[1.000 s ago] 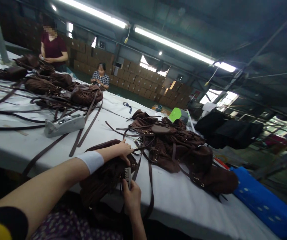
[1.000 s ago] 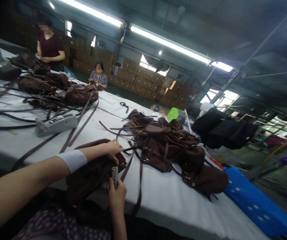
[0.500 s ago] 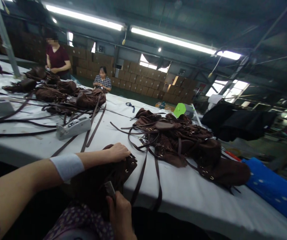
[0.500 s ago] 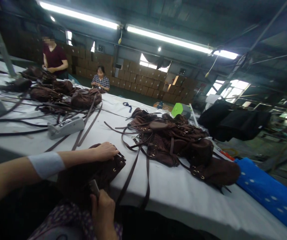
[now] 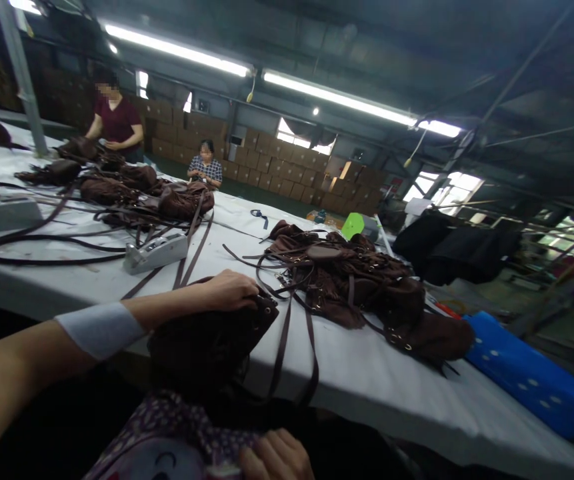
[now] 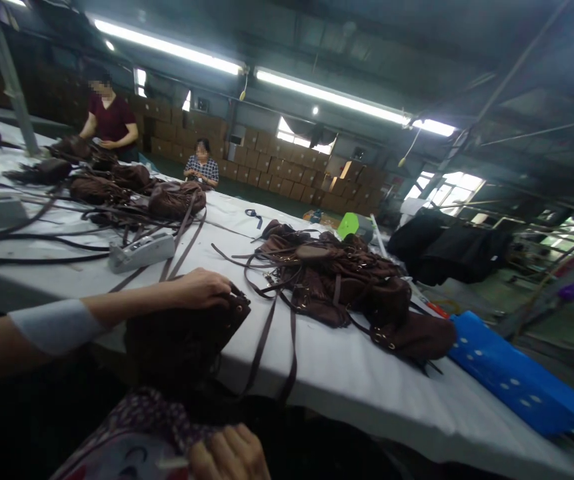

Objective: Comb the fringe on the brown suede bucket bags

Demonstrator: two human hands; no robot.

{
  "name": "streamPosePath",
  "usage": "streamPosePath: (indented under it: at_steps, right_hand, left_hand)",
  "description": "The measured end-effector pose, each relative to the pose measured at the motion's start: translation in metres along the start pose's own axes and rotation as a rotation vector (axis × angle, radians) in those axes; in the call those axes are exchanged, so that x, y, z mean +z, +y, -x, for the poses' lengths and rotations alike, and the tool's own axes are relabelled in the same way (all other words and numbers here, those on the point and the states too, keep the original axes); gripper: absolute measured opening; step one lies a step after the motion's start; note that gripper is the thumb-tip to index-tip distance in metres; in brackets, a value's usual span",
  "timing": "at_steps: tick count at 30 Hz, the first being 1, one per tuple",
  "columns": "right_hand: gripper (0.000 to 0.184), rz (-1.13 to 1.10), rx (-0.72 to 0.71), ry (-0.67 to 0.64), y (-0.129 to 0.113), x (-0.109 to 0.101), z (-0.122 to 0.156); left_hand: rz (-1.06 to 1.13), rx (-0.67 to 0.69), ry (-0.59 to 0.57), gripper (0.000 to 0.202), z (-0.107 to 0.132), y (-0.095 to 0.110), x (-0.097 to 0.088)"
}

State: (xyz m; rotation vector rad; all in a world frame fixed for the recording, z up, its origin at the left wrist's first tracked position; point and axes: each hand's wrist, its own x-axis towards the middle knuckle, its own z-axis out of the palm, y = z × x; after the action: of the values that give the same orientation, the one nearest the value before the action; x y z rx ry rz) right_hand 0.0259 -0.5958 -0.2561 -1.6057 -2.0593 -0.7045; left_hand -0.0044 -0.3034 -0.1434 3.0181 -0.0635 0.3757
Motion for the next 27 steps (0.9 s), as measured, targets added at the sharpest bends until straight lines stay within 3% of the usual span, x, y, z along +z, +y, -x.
streamPosePath:
  at_steps: [5,7,10,14,18,22,27]
  right_hand:
    - [0.026,-0.020,0.216,0.131,0.028,-0.037,-0.037]
    - [0.029,0.042,0.237,0.172,0.042,-0.053,-0.056]
    - [0.037,0.181,0.157,0.214,0.059,-0.073,-0.087]
    - [0.045,0.332,-0.027,0.175,0.066,-0.086,-0.121]
    - [0.046,0.392,-0.146,0.082,0.060,-0.085,-0.139]
    - [0.041,0.428,-0.180,0.009,0.053,-0.077,-0.145]
    - [0.044,0.303,-0.147,-0.122,0.049,-0.060,-0.135]
  left_hand:
    - [0.106,-0.044,0.233,0.027,0.014,0.011,-0.064]
    - [0.096,-0.054,0.251,0.027,0.012,0.015,-0.083]
    - [0.013,-0.010,0.208,0.028,0.007,0.024,-0.103]
    - [-0.063,0.070,0.112,0.030,0.009,0.039,-0.120]
    - [-0.010,0.112,0.073,0.025,0.018,0.049,-0.134]
    - [0.069,0.159,0.029,0.025,0.027,0.051,-0.140]
    - [0.256,0.067,-0.047,0.032,0.036,0.038,-0.141]
